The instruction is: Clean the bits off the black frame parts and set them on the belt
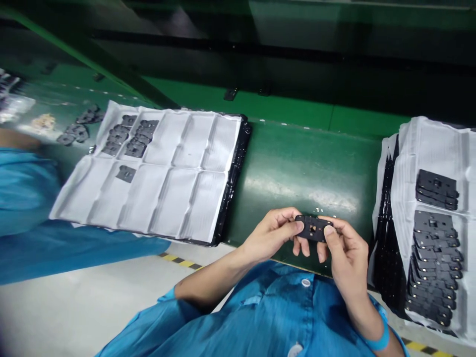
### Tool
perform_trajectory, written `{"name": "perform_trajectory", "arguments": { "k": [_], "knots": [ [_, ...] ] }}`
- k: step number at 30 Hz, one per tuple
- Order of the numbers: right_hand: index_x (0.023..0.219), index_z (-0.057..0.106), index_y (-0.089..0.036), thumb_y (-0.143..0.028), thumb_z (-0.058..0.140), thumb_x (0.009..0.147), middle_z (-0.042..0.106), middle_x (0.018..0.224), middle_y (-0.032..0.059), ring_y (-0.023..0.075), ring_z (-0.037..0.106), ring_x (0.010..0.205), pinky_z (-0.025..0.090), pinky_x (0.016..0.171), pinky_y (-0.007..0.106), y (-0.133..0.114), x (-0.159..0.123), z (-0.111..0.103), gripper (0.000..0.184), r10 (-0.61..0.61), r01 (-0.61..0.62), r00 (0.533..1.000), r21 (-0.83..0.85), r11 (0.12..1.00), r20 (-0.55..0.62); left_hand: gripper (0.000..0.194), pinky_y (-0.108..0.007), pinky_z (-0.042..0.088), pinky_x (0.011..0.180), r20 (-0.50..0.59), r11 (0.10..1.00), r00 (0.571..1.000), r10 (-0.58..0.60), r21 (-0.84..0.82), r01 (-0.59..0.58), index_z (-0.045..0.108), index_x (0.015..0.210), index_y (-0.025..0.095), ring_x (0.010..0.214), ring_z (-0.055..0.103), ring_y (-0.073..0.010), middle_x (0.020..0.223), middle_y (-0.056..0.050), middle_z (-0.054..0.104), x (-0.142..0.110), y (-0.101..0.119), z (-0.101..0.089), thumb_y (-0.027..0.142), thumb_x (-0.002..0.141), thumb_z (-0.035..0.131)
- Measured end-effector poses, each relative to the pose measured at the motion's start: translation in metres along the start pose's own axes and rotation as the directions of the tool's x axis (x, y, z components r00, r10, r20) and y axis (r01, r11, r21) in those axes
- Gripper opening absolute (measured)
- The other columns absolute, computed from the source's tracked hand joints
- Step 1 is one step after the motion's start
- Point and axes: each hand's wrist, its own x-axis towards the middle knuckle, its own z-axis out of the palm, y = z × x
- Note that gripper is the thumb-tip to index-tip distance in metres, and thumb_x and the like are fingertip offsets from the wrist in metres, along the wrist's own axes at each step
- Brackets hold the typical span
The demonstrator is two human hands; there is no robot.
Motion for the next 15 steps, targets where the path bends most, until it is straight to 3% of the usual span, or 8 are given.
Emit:
{"name": "perform_trajectory", "arguments": {
  "k": [6,15],
  "knots": [
    [0.111,0.081,-0.02,-0.042,0.074,0.105,0.06,0.057,-0.0048,0.0071,0.053,0.044,0.043,0.047,0.017,0.0022,0.0012,0.0001,0.024,0.043,-0.043,0.999,0.06,0.997,-0.005,0.048,-0.022,0.052,0.05,-0.046,0.999,0.999,-0.022,0.044,0.024,0.057,0.085,0.017,0.057,0.074,-0.018,0.065,-0.005,0.074,-0.0018,0.0034,0.0041,0.061,0.091,0.078],
    [0.107,0.081,-0.018,-0.04,0.074,0.105,0.057,0.055,-0.0053,0.0069,0.051,0.042,0.039,0.044,0.017,-0.0021,-0.0001,0.0042,0.023,-0.019,0.018,0.999,-0.015,1.0,-0.044,0.036,-0.022,0.051,0.049,-0.061,0.993,0.998,0.012,0.114,-0.005,0.065,0.096,0.014,0.051,0.07,-0.0154,0.062,-0.004,0.072,-0.0018,0.0087,0.008,0.05,0.096,0.07]
  ]
}}
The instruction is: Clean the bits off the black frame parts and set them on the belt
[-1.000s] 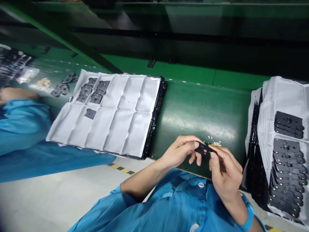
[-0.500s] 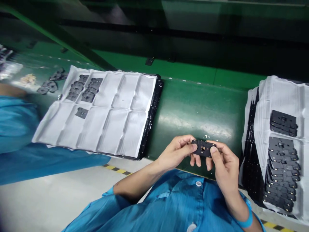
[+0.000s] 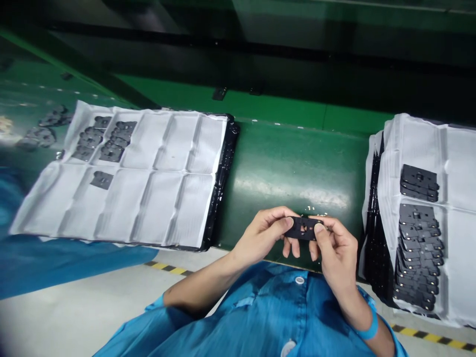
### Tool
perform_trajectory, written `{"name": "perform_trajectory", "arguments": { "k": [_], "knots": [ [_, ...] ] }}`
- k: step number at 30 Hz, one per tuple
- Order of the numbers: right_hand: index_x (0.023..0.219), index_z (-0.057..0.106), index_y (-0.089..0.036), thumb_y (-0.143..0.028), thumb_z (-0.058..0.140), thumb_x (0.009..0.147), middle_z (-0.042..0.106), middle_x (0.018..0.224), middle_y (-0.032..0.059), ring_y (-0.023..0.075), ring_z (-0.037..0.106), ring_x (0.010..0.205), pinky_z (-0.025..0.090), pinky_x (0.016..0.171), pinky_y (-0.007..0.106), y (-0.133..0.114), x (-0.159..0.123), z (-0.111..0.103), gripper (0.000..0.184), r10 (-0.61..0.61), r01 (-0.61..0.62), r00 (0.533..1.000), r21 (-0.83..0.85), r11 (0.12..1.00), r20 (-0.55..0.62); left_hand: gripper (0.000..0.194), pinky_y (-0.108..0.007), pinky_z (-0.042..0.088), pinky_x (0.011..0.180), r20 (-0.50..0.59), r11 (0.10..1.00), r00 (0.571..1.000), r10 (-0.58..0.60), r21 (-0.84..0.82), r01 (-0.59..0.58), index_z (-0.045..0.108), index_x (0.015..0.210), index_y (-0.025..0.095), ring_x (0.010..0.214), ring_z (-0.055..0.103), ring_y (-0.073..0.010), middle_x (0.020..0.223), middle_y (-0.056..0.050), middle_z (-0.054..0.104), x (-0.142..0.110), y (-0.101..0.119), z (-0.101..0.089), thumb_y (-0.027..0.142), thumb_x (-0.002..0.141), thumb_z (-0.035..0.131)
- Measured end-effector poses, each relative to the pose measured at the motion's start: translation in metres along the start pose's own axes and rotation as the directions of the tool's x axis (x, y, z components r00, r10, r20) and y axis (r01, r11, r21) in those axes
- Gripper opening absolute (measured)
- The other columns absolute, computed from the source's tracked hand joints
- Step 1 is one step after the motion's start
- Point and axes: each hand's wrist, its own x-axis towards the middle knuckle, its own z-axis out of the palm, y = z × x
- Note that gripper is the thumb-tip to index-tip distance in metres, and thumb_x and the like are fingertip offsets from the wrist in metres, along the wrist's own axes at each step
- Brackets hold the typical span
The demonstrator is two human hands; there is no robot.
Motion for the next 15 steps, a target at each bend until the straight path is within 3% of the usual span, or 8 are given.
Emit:
{"name": "perform_trajectory", "arguments": {
  "k": [8,15],
  "knots": [
    [0.109,0.08,-0.02,-0.037,0.073,0.105,0.059,0.058,-0.005,0.007,0.053,0.043,0.042,0.045,0.017,0.0024,-0.0055,-0.0002,0.019,-0.01,0.01,0.999,-0.002,1.0,-0.037,0.036,-0.022,0.051,0.047,-0.005,1.0,1.0,0.0,-0.024,0.0,0.073,0.104,0.01,0.051,0.068,-0.0145,0.062,-0.003,0.07,0.0001,-0.0044,0.0029,0.045,0.093,0.07],
    [0.105,0.08,-0.02,-0.034,0.073,0.104,0.066,0.071,-0.0017,0.0072,0.056,0.045,0.044,0.043,0.019,-0.0031,-0.0062,0.0061,0.017,-0.103,0.097,0.993,-0.09,0.991,-0.062,0.037,-0.021,0.045,0.046,-0.042,1.0,0.999,0.009,0.012,-0.009,0.08,0.103,0.009,0.048,0.064,-0.0124,0.061,-0.002,0.067,-0.0002,-0.0032,0.0017,0.041,0.094,0.065]
  ]
}}
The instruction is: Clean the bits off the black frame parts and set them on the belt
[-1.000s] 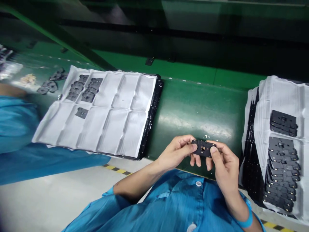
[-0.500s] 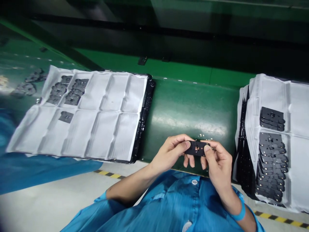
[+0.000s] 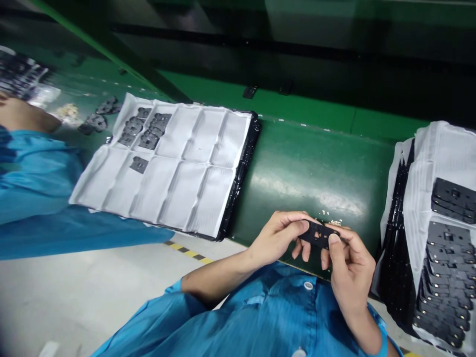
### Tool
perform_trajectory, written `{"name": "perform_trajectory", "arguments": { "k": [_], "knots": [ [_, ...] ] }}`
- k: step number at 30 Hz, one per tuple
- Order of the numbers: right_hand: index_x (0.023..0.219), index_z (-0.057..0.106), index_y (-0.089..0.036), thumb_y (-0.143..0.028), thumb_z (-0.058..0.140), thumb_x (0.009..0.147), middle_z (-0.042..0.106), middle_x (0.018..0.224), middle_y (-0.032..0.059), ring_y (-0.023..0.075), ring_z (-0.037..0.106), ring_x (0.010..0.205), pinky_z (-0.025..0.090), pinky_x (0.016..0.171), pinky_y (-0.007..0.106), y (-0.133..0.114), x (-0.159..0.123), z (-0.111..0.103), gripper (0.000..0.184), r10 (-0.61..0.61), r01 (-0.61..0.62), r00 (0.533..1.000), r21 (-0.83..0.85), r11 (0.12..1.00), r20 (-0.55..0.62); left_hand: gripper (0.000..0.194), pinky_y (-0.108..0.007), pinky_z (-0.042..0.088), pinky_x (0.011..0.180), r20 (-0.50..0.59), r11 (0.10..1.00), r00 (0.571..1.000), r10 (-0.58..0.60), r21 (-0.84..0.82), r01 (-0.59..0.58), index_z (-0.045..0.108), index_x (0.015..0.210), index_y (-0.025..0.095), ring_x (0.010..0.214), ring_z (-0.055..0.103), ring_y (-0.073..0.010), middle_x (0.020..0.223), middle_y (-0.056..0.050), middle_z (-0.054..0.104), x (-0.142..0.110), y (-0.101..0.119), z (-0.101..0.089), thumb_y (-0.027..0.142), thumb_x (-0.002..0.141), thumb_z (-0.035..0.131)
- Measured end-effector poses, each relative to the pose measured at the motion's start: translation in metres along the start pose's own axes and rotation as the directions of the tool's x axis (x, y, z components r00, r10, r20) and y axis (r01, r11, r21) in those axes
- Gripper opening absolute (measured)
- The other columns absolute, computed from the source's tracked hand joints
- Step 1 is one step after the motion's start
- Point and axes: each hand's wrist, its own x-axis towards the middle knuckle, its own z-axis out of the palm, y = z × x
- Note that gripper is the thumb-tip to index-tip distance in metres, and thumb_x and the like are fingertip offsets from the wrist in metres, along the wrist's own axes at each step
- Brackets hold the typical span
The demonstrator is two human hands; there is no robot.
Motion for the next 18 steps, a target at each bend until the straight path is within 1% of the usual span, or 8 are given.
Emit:
{"name": "perform_trajectory", "arguments": {
  "k": [3,6,8,11,14,16,18],
  "knots": [
    [0.103,0.08,-0.02,-0.031,0.072,0.104,0.07,0.082,0.0,0.0062,0.056,0.045,0.045,0.042,0.019,-0.004,0.001,0.003,0.013,-0.065,0.065,0.998,-0.038,0.997,0.0,0.033,-0.02,0.04,0.045,-0.028,1.0,1.0,0.007,0.004,-0.007,0.08,0.096,0.009,0.048,0.065,-0.0119,0.064,-0.003,0.067,0.002,-0.003,-0.002,0.037,0.091,0.063],
    [0.103,0.079,-0.021,-0.03,0.071,0.105,0.07,0.086,-0.0001,0.0061,0.057,0.045,0.046,0.042,0.019,-0.005,0.002,0.003,0.012,-0.093,0.093,0.996,-0.026,0.995,0.012,0.029,-0.02,0.038,0.046,-0.013,1.0,1.0,0.006,-0.024,-0.006,0.079,0.091,0.01,0.049,0.066,-0.0113,0.067,-0.003,0.069,0.003,-0.005,-0.004,0.034,0.09,0.062],
    [0.1,0.078,-0.02,-0.032,0.071,0.105,0.07,0.082,-0.0005,0.0064,0.057,0.044,0.045,0.04,0.019,-0.003,0.004,0.003,0.015,-0.074,0.074,0.997,-0.003,0.997,0.012,0.029,-0.02,0.04,0.048,-0.003,1.0,1.0,0.016,-0.01,-0.016,0.078,0.092,0.01,0.051,0.066,-0.0117,0.066,-0.003,0.068,0.002,-0.005,-0.004,0.034,0.091,0.063],
    [0.095,0.075,-0.019,-0.037,0.071,0.106,0.065,0.073,-0.0021,0.0067,0.053,0.041,0.041,0.039,0.019,0.003,0.006,0.002,0.021,-0.003,0.003,1.0,0.044,0.999,0.006,0.032,-0.022,0.044,0.055,0.024,0.999,0.999,0.034,0.04,-0.035,0.077,0.096,0.012,0.053,0.064,-0.0116,0.064,-0.002,0.067,0.0,-0.004,-0.004,0.042,0.096,0.067],
    [0.093,0.073,-0.019,-0.041,0.071,0.105,0.065,0.076,-0.0014,0.0062,0.051,0.041,0.039,0.038,0.019,0.009,0.008,0.002,0.025,0.039,-0.035,0.999,0.114,0.993,-0.029,0.038,-0.022,0.045,0.059,0.056,0.998,0.998,0.01,0.062,-0.014,0.07,0.101,0.013,0.056,0.062,-0.0111,0.065,-0.001,0.07,0.0,-0.004,-0.004,0.049,0.092,0.079],
    [0.091,0.071,-0.019,-0.043,0.072,0.104,0.067,0.08,-0.0001,0.0058,0.051,0.041,0.039,0.038,0.02,0.01,0.008,0.004,0.027,0.039,-0.029,0.997,0.159,0.987,-0.059,0.043,-0.022,0.044,0.058,0.042,0.998,0.999,-0.011,0.069,0.008,0.064,0.1,0.016,0.055,0.061,-0.0112,0.065,-0.001,0.071,0.0,-0.005,-0.004,0.051,0.088,0.085],
    [0.091,0.07,-0.019,-0.043,0.071,0.104,0.067,0.078,-0.0007,0.0064,0.052,0.042,0.04,0.039,0.02,0.009,0.007,0.005,0.027,0.032,-0.02,0.998,0.196,0.98,-0.058,0.043,-0.022,0.043,0.058,-0.007,0.996,1.0,-0.003,0.092,0.003,0.061,0.097,0.017,0.054,0.059,-0.0105,0.063,0.001,0.07,-0.001,-0.004,-0.005,0.051,0.088,0.087]
  ]
}}
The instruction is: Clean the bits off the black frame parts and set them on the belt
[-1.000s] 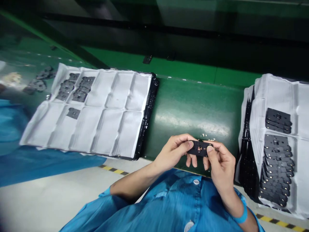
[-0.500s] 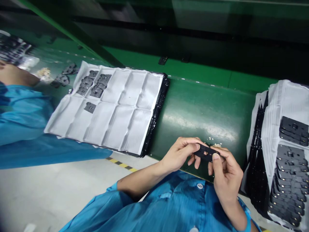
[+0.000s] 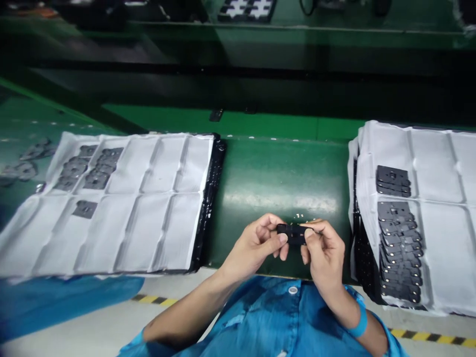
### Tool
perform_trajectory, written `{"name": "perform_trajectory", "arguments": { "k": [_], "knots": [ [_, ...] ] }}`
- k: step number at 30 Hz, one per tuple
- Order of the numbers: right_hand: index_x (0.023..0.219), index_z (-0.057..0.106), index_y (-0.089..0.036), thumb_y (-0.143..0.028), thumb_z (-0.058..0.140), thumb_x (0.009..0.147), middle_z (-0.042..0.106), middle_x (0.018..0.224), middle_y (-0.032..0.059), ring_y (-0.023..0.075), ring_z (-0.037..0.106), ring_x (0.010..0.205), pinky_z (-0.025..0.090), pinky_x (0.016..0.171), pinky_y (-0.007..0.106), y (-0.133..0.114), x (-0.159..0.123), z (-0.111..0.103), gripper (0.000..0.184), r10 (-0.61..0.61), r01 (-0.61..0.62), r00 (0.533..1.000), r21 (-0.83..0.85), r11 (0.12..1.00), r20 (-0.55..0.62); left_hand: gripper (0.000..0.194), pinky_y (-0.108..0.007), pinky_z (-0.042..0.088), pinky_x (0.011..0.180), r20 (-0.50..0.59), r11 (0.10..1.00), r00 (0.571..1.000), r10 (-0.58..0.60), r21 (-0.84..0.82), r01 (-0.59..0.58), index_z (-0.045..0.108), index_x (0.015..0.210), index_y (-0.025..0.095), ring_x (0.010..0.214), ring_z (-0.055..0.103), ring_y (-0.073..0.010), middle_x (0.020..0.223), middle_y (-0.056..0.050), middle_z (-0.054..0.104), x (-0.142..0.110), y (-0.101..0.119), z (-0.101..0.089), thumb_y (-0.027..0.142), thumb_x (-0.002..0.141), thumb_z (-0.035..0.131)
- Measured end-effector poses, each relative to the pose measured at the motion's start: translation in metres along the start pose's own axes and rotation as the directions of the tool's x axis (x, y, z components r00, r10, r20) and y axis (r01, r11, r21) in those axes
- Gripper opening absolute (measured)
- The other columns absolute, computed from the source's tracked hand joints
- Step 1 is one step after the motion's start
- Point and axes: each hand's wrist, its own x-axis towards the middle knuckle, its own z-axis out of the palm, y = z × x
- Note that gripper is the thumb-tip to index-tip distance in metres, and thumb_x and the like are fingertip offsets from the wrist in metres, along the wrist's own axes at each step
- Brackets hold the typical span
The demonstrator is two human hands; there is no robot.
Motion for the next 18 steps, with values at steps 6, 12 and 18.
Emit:
{"name": "perform_trajectory", "arguments": {
  "k": [6,12,18],
  "knots": [
    [0.122,0.068,-0.02,-0.04,0.068,0.106,0.069,0.074,-0.002,0.0095,0.058,0.05,0.047,0.052,0.022,0.0,-0.003,0.003,0.026,0.005,-0.012,0.986,0.044,0.999,0.166,0.016,-0.026,0.055,0.082,-0.126,0.925,0.941,0.313,0.263,-0.273,0.081,0.095,0.02,0.088,0.07,-0.0157,0.095,-0.004,0.079,0.021,0.055,0.004,0.036,0.092,0.082],
    [0.112,0.072,-0.018,-0.037,0.064,0.104,0.076,0.094,0.0055,0.0082,0.059,0.054,0.045,0.052,0.021,0.012,-0.007,-0.004,0.022,0.013,-0.004,0.964,-0.036,0.999,0.264,0.024,-0.026,0.055,0.079,0.333,0.76,0.836,0.437,0.361,-0.541,0.078,0.105,0.011,0.079,0.068,-0.0128,0.086,-0.003,0.074,0.138,0.135,0.074,0.017,0.084,0.085],
    [0.098,0.076,-0.017,-0.025,0.063,0.098,0.075,0.081,0.003,0.0096,0.055,0.056,0.043,0.052,0.021,0.019,-0.007,-0.011,0.016,0.01,0.045,0.964,-0.202,0.978,0.265,0.006,-0.034,0.055,0.086,0.739,0.604,0.665,0.107,0.483,-0.634,0.078,0.084,0.008,0.078,0.069,-0.0152,0.082,-0.008,0.077,0.257,0.141,0.168,0.003,0.082,0.08]
  ]
}}
